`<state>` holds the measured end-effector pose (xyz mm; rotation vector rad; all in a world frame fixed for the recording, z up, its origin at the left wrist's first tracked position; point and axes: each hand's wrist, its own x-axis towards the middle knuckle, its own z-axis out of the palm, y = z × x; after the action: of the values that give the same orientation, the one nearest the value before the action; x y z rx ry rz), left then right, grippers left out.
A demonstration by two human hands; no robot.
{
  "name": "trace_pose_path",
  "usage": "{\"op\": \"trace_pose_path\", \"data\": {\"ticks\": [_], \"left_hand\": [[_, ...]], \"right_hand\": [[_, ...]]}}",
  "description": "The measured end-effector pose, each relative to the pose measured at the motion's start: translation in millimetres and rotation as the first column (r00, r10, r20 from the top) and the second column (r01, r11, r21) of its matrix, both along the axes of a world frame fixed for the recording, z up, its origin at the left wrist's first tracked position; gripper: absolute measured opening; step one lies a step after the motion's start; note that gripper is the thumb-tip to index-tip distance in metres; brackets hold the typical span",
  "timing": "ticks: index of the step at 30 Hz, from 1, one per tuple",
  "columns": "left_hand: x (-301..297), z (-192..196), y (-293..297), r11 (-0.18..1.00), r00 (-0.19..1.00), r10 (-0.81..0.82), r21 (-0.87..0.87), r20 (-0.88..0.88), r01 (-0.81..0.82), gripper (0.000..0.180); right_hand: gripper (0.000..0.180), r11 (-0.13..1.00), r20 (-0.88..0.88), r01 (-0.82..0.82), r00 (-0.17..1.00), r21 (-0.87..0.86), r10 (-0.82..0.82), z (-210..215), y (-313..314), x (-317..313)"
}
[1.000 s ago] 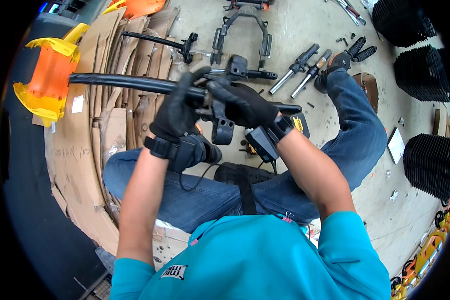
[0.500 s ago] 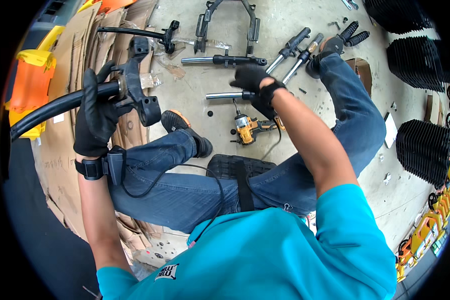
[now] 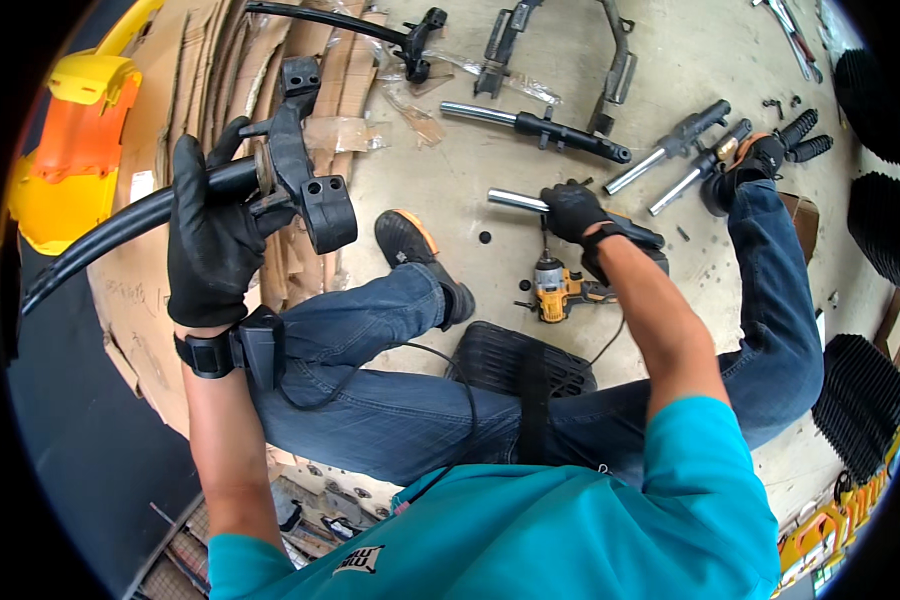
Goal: The person inserts metal tubes into the clamps of a motorcycle triple tree yoke by hand while sitting on a cardboard-covered floor. They slide the tubes through the openings and adjust the position of the assembly.
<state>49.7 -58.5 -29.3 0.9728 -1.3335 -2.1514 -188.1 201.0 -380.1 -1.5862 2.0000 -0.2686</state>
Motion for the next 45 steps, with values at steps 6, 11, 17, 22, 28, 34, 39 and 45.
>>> {"op": "trace_pose_path", "data": {"ticks": [6,11,17,22,28,34,39,45], "left_hand": [[2,3,4,0.999,0.998,0.049,0.022,-0.042,-0.048,0.052],[-2,14,13,0.966,0.98,-0.024,0.247,-0.198,0.074,0.05],[-10,30,29,0.992,0.961,-0.11,0.024,-0.255,0.12,0.054],[-23,37,50,0.993,0.976,-0.111,0.026,-0.188,0.118,0.058],[-21,0,34,0.991,0.983,-0.125,-0.07,-0.136,0.116,0.043],[-20,-6,31,0.908,0.986,-0.156,-0.383,0.064,0.169,0.046],[-21,-5,25,0.946,0.99,-0.131,-0.291,0.06,0.143,0.053],[-17,-7,18,0.926,0.986,-0.124,-0.346,0.107,0.154,0.048]], "right_hand": [[0.031,0.986,0.177,0.167,0.97,0.023,-0.168,83,5,-32],[0.048,0.962,0.28,0.121,0.959,-0.246,-0.049,245,-11,-7],[0.04,0.976,0.675,0.188,0.734,-0.109,-0.066,330,10,28],[0.031,0.971,0.598,0.117,0.801,-0.21,0.033,331,14,44],[0.03,0.98,0.52,0.075,0.854,-0.187,0.034,327,11,56],[0.025,0.963,0.435,0.049,0.897,-0.265,0.074,316,6,61],[0.029,0.953,0.243,0.034,0.969,-0.3,0.042,314,12,54],[0.027,0.927,0.059,-0.003,0.998,-0.375,0.028,309,19,50]]}}
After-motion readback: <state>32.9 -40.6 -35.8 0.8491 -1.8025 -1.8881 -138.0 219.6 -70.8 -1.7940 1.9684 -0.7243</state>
